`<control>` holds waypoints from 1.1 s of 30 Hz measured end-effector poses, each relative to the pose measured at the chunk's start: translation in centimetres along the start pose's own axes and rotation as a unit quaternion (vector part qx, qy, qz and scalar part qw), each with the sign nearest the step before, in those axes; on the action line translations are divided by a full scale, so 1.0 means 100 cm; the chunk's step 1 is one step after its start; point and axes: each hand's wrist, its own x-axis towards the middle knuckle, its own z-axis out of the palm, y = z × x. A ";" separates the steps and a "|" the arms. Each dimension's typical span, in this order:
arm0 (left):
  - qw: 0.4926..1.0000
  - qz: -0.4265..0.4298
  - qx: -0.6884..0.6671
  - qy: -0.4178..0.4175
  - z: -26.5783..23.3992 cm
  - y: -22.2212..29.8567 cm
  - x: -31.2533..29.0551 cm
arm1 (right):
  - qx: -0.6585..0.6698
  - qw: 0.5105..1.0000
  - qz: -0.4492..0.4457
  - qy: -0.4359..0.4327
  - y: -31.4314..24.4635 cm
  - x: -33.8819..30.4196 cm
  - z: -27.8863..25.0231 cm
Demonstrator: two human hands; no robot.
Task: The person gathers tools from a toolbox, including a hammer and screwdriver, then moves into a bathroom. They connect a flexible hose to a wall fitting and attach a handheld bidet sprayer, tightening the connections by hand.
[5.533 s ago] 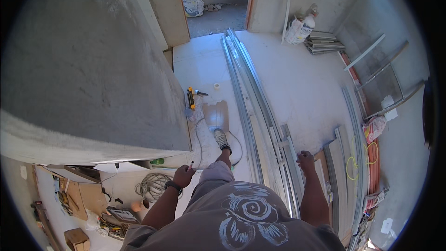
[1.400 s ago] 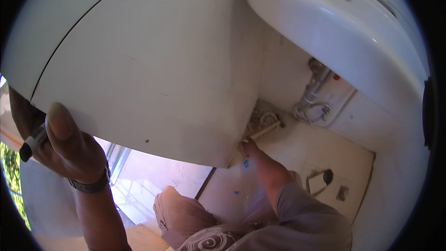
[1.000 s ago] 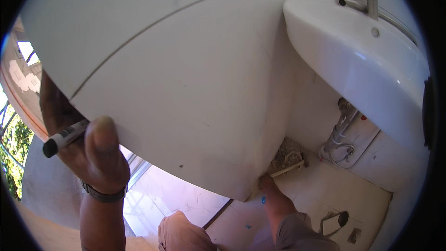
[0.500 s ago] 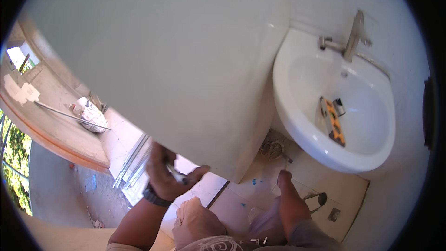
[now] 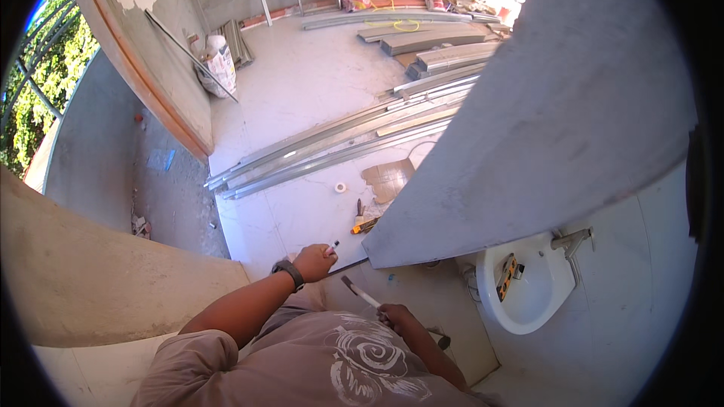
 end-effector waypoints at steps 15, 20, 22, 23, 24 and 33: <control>0.875 -0.273 -0.400 0.021 -0.223 -0.158 0.220 | -0.219 0.969 -0.080 -0.088 -0.346 0.005 0.383; 0.890 -0.328 -0.316 0.024 -0.273 -0.197 0.277 | -0.261 0.934 -0.092 -0.227 -0.398 0.020 0.402; 0.875 -0.363 -0.320 0.013 -0.291 -0.210 0.291 | -0.270 0.931 -0.127 -0.212 -0.414 0.049 0.386; 0.860 -0.387 -0.333 -0.001 -0.299 -0.213 0.295 | -0.272 0.935 -0.153 -0.171 -0.421 0.070 0.371; 0.854 -0.402 -0.329 -0.015 -0.305 -0.214 0.300 | -0.267 0.939 -0.171 -0.133 -0.426 0.093 0.355; 0.828 -0.468 -0.298 -0.079 -0.284 -0.219 0.388 | -0.313 0.924 -0.025 0.218 -0.397 0.382 0.153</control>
